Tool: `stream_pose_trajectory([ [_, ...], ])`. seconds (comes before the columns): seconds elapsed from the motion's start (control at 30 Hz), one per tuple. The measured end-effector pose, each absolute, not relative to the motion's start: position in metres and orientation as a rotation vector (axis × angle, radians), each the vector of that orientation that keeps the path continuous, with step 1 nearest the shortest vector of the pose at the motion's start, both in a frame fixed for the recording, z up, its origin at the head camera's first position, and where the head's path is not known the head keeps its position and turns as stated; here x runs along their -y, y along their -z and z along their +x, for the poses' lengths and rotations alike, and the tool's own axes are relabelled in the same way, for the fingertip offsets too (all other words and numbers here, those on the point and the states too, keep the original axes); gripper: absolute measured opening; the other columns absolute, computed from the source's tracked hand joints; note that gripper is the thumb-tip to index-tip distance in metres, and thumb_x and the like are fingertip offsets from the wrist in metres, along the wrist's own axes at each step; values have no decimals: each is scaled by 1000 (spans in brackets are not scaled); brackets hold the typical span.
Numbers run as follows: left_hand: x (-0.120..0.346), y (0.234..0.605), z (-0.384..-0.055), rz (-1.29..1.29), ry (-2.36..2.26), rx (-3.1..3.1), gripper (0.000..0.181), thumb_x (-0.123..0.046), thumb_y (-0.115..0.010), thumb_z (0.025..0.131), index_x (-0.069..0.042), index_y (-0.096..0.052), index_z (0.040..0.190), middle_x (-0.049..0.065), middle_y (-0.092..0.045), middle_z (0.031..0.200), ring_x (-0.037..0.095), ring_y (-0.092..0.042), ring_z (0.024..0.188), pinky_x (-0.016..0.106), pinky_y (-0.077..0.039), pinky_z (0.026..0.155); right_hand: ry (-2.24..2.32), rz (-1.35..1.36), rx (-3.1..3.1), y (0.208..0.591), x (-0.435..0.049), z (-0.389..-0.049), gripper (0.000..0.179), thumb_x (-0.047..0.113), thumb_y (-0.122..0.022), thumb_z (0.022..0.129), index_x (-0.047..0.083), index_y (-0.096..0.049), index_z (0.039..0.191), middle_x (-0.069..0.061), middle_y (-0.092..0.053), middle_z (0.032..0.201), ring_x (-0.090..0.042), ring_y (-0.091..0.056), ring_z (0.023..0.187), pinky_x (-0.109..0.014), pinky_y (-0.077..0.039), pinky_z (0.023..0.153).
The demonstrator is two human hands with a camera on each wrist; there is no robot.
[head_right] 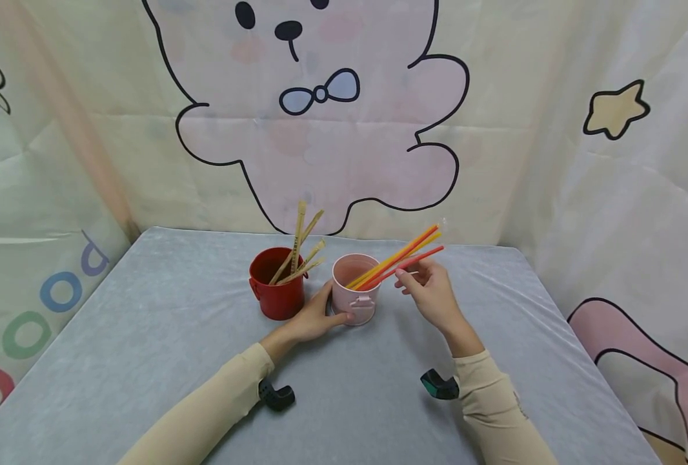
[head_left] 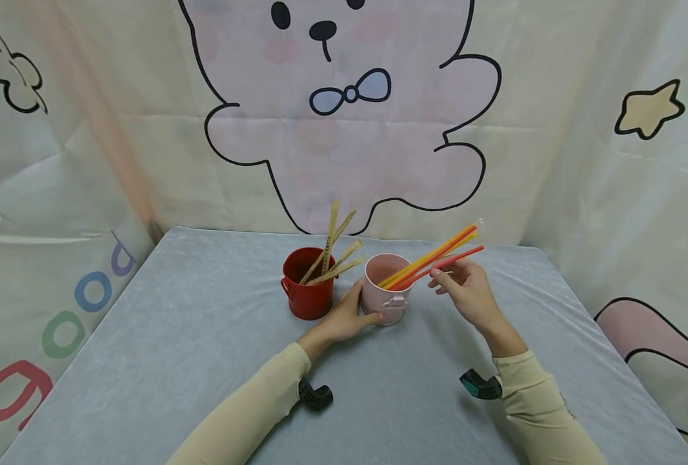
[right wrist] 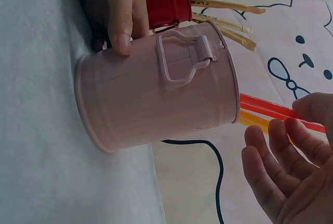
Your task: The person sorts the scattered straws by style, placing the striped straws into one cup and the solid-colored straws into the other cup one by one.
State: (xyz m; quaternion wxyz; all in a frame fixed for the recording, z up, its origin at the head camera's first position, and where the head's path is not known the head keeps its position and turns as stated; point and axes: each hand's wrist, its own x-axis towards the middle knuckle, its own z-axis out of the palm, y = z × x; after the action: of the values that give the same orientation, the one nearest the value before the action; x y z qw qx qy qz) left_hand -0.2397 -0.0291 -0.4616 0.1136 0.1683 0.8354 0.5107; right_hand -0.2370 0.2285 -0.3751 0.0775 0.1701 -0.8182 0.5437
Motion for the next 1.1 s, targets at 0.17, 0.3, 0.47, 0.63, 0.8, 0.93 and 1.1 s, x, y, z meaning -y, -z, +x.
stream_pose_trajectory([
  [0.17, 29, 461, -238, 491, -1495, -2460, 89, -39, -73, 93, -23, -18, 161, 0, -32, 165, 20, -31, 153, 47, -28, 125, -1604, 517, 2474, 374, -234, -238, 26, 12, -62, 100, -10, -62, 113, 18, -68, 90, -9, -71, 79, -22, -60, 72],
  [0.3, 28, 462, -238, 489, -1489, -2467, 89, -39, -73, 92, -23, -18, 161, 0, -33, 165, 20, -31, 153, 48, -29, 125, -1604, 517, 2470, 371, -239, -237, 27, 13, -61, 101, -11, -61, 114, 19, -68, 92, -6, -70, 80, -22, -60, 72],
  [0.47, 28, 462, -240, 485, -1481, -2468, 90, -39, -73, 92, -23, -18, 161, 0, -32, 165, 20, -31, 153, 48, -28, 125, -1580, 513, 2502, 367, -242, -238, 28, 15, -61, 101, -11, -61, 113, 17, -68, 90, -5, -69, 80, -22, -60, 72],
  [0.63, 30, 462, -240, 486, -1488, -2460, 89, -37, -73, 93, -22, -18, 161, 2, -32, 165, 21, -31, 153, 49, -28, 125, -1498, 565, 2647, 367, -247, -239, 28, 19, -63, 101, -5, -64, 116, 1, -71, 100, -8, -70, 84, -25, -60, 77],
  [0.8, 31, 462, -238, 489, -1519, -2431, 88, -35, -73, 93, -18, -19, 161, 5, -33, 164, 23, -31, 153, 49, -26, 126, -1422, 688, 2808, 370, -254, -240, 28, 20, -62, 102, 1, -65, 122, -15, -71, 113, -8, -69, 90, -23, -58, 84],
  [0.93, 31, 464, -234, 451, -1517, -2424, 90, -36, -72, 93, -17, -16, 161, 6, -29, 166, 25, -26, 155, 51, -24, 126, -1396, 709, 2854, 376, -258, -242, 30, 21, -62, 102, 2, -64, 125, -16, -70, 116, -9, -68, 92, -21, -56, 86],
  [1.1, 32, 464, -227, 392, -1467, -2423, 94, -42, -69, 94, -15, -10, 162, 13, -25, 168, 31, -24, 156, 56, -24, 125, -1383, 701, 2883, 382, -263, -241, 32, 22, -61, 102, 2, -64, 126, -15, -70, 117, -7, -68, 91, -22, -56, 85],
])
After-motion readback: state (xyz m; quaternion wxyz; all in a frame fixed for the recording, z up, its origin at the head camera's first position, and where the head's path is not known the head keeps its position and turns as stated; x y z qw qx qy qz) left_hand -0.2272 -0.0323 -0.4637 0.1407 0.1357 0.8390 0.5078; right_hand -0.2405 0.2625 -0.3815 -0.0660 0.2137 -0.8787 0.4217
